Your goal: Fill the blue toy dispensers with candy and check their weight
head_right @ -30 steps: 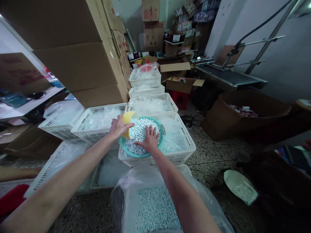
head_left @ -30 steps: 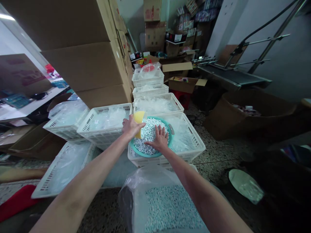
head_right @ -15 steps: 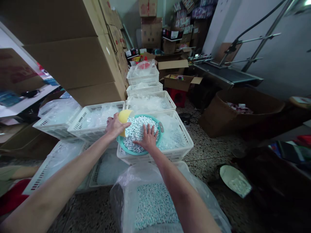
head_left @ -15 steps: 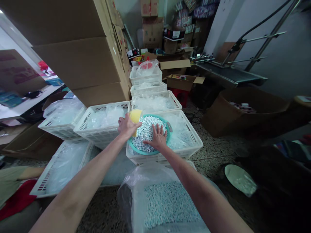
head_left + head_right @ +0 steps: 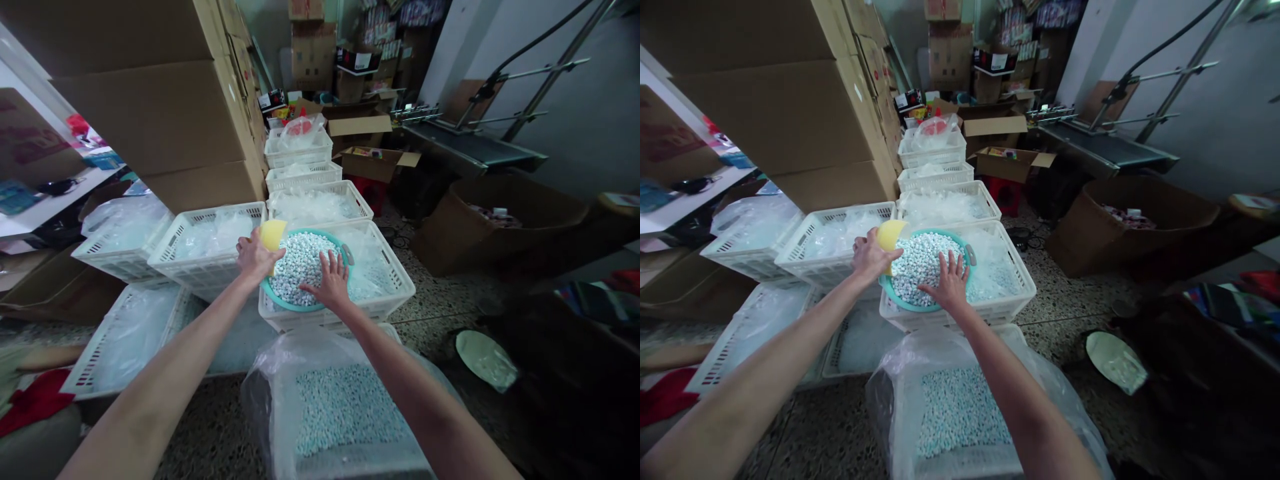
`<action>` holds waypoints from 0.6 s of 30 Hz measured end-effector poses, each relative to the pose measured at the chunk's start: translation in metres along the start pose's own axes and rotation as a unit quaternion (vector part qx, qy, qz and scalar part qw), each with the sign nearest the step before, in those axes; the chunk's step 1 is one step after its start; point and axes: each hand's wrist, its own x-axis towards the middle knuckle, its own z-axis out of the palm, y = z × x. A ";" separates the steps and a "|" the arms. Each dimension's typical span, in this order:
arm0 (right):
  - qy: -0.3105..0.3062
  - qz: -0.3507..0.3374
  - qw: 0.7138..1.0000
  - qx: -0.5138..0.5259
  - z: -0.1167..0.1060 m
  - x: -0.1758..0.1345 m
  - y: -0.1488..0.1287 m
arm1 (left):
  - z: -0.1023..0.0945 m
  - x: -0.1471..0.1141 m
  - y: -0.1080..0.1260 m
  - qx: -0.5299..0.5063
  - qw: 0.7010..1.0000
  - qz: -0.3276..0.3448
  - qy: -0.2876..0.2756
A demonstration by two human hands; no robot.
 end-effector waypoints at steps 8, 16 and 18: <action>0.139 0.049 0.983 0.107 -0.052 -0.092 0.021 | -0.015 -0.003 0.010 -0.042 0.999 0.024 0.014; 0.060 0.166 0.983 0.047 -0.035 -0.271 0.092 | -0.019 -0.005 0.037 -0.046 0.994 0.094 0.011; 0.023 0.184 0.982 0.026 -0.025 -0.319 0.110 | -0.018 -0.005 0.045 -0.032 0.993 0.114 0.000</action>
